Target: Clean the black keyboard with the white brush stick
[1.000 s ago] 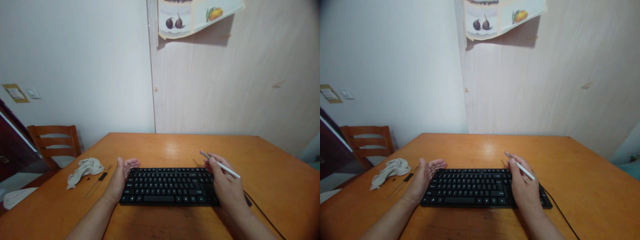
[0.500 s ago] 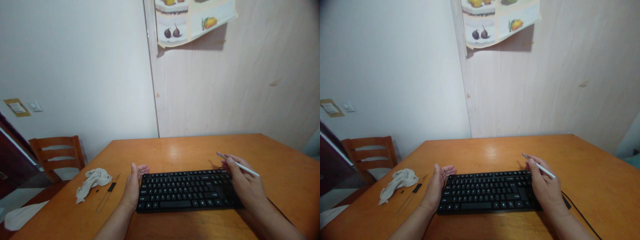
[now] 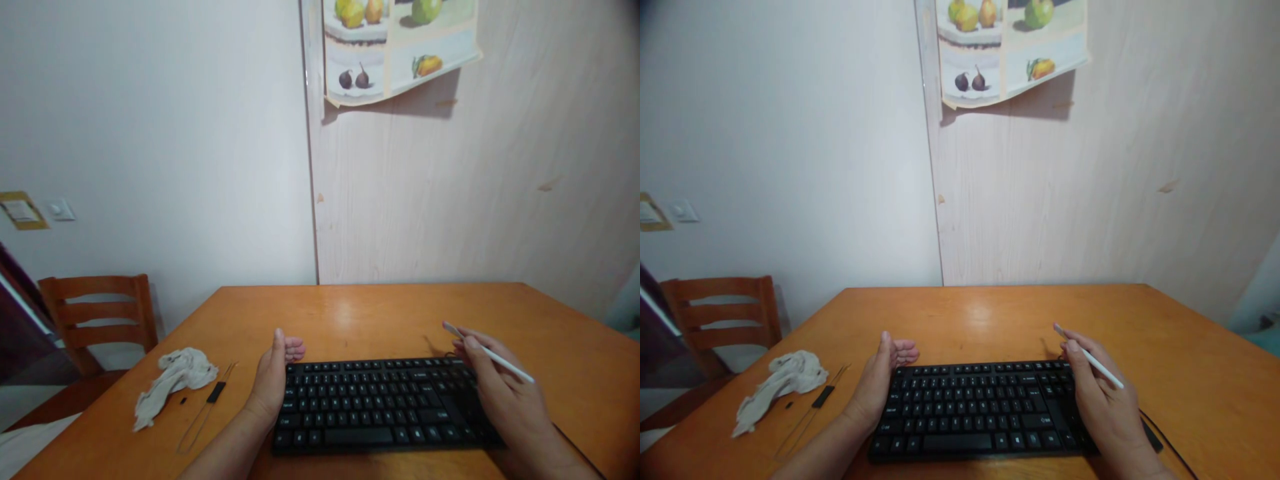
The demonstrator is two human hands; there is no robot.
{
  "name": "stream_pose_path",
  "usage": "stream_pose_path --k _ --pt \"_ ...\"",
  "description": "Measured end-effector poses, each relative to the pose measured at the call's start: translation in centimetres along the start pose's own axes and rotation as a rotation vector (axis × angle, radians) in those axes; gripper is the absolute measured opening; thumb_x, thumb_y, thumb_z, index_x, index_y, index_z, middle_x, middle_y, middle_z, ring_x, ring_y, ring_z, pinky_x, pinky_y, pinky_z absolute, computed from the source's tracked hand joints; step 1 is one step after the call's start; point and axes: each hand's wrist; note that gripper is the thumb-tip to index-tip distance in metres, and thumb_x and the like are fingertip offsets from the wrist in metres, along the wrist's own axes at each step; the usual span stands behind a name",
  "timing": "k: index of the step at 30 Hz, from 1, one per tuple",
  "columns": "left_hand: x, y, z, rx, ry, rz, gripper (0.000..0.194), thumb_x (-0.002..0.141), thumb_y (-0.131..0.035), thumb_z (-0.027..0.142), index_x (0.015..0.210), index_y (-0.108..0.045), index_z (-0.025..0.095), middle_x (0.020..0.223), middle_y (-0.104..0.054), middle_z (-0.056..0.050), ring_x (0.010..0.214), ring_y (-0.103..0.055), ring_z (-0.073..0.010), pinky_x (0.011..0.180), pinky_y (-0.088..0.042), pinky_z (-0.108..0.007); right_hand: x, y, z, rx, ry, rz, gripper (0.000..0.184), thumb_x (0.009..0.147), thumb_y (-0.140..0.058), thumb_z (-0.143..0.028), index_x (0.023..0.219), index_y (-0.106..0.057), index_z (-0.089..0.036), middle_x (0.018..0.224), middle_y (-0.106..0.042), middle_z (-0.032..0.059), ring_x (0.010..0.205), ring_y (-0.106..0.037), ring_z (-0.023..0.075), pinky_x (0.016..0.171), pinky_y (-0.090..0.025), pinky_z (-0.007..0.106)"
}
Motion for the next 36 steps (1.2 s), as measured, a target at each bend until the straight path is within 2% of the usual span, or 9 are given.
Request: stream_pose_path --k 5,11,15,18,23,28,36 --pt "0.4 0.1 -0.5 -0.007 -0.009 -0.027 0.082 0.085 -0.028 0.081 0.097 -0.069 0.011 0.096 -0.075 -0.017 0.096 -0.070 -0.0303 0.096 -0.048 -0.049 -0.3 0.1 -0.5 -0.057 0.036 -0.037 0.042 0.090 -0.056 -0.052 0.120 -0.067 -0.025 0.114 -0.071 0.0075 0.108 -0.065 0.0277 0.102 -0.047 0.046" --pt "0.5 0.3 -1.2 0.010 -0.023 0.025 0.082 0.085 -0.028 0.081 0.096 -0.069 0.011 0.094 -0.075 -0.017 0.093 -0.070 -0.0302 0.094 -0.049 -0.050 -0.4 -0.2 -1.4 -0.120 0.003 -0.061 0.042 0.091 -0.053 -0.052 0.122 -0.066 -0.025 0.125 -0.066 0.0089 0.124 -0.057 0.0319 0.112 -0.036 0.054" --pt "0.1 0.3 -0.8 0.038 -0.034 0.060 0.082 0.084 -0.029 0.082 0.094 -0.069 0.011 0.093 -0.075 -0.017 0.092 -0.071 -0.0302 0.092 -0.051 -0.049 -0.9 -0.1 -1.4 -0.148 0.002 -0.133 0.044 0.093 -0.050 -0.053 0.126 -0.064 -0.027 0.129 -0.064 0.0089 0.126 -0.055 0.0323 0.113 -0.035 0.055" --pt "-0.2 0.3 -0.3 0.048 -0.024 0.075 0.081 0.084 -0.029 0.082 0.092 -0.069 0.012 0.091 -0.075 -0.017 0.090 -0.071 -0.0304 0.089 -0.052 -0.049 -1.5 0.8 -0.5 -0.170 0.025 -0.175 0.044 0.093 -0.050 -0.052 0.128 -0.062 -0.028 0.132 -0.063 0.0081 0.126 -0.056 0.0301 0.114 -0.036 0.053" --pt "-0.2 -0.1 0.0 0.080 -0.027 0.071 0.081 0.084 -0.028 0.081 0.091 -0.069 0.012 0.087 -0.075 -0.016 0.084 -0.071 -0.0299 0.086 -0.053 -0.048 -1.5 1.8 1.5 -0.255 0.158 -0.190 0.044 0.095 -0.048 -0.049 0.129 -0.062 -0.025 0.131 -0.064 0.0102 0.123 -0.057 0.0301 0.111 -0.039 0.055" --pt "0.5 -0.8 0.0 0.101 -0.056 0.067 0.080 0.084 -0.028 0.081 0.089 -0.069 0.012 0.085 -0.075 -0.015 0.082 -0.071 -0.0291 0.085 -0.052 -0.047 -0.1 1.1 2.5 -0.298 0.301 -0.231 0.041 0.095 -0.049 -0.046 0.127 -0.063 -0.025 0.124 -0.068 0.0105 0.117 -0.060 0.0293 0.106 -0.044 0.053" --pt "3.7 -3.1 0.5 0.110 -0.087 0.072 0.082 0.081 -0.029 0.084 0.083 -0.070 0.013 0.078 -0.074 -0.015 0.075 -0.070 -0.0289 0.079 -0.052 -0.044 4.1 -1.2 3.4 -0.326 0.321 -0.235 0.043 0.096 -0.046 -0.048 0.124 -0.066 -0.021 0.124 -0.069 0.0106 0.118 -0.060 0.0282 0.107 -0.042 0.050"
Point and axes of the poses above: each hand's wrist, its own x-axis towards the middle knuckle, its own y-axis out of the back of the hand, z = x × y
